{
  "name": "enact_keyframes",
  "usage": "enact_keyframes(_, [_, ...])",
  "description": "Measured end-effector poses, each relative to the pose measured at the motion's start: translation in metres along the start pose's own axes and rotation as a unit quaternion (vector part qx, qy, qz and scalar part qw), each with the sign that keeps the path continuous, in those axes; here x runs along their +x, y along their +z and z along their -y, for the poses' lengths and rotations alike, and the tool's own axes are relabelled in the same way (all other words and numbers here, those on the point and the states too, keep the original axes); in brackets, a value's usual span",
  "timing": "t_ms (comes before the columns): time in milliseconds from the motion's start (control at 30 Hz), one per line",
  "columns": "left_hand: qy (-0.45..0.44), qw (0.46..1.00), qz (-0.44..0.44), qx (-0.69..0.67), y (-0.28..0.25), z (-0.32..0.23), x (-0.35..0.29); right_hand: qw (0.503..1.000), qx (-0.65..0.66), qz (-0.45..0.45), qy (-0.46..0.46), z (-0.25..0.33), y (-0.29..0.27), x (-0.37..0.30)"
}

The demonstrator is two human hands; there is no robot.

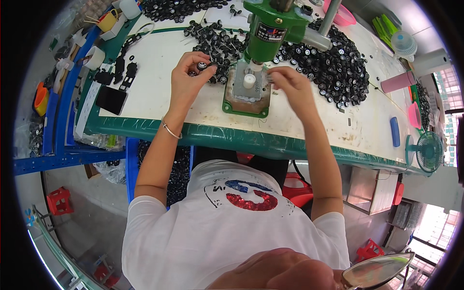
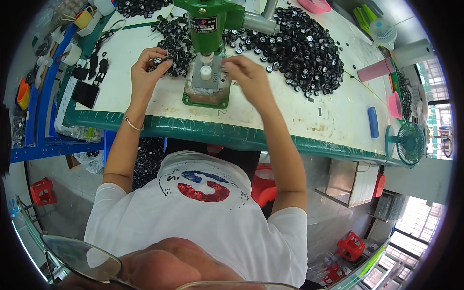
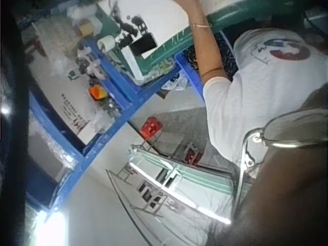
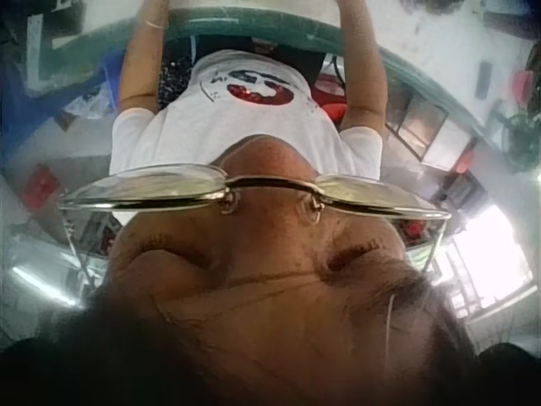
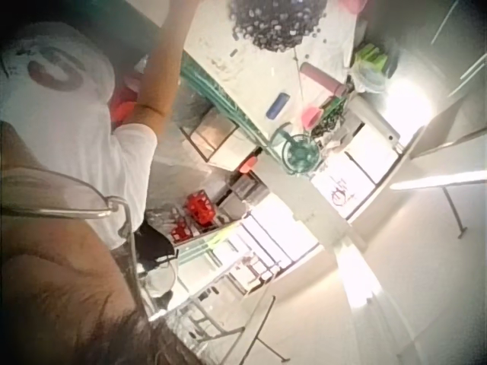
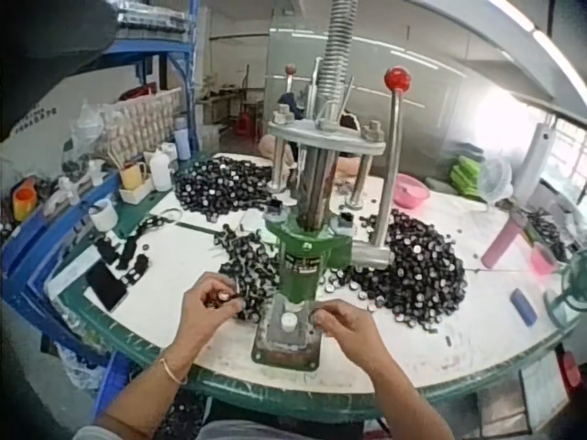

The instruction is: The person repeatedly picks up small black metal components and places them into a green manual press on a workbench. They operate the press handle to process each component and then place the finished items into a pile on the table. The task continues in a repetitive cycle throughout the clip.

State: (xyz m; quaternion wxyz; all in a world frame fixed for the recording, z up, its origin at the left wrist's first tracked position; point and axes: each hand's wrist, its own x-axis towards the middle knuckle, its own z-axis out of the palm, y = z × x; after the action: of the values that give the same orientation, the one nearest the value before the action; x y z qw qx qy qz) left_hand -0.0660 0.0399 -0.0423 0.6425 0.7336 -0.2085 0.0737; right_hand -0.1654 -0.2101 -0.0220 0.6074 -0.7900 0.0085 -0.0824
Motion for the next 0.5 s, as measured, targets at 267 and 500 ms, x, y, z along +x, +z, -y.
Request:
enact_keyframes(267, [-0.005, 0.995, 0.091, -0.045, -0.003, -0.020, 0.001, 0.995, 0.052, -0.025, 0.087, -0.002, 0.042, 0.016])
enact_keyframes(500, [-0.296, 0.890, 0.138, -0.318, 0.004, -0.010, -0.002, 0.993, -0.066, -0.097, -0.011, -0.017, 0.057, 0.008])
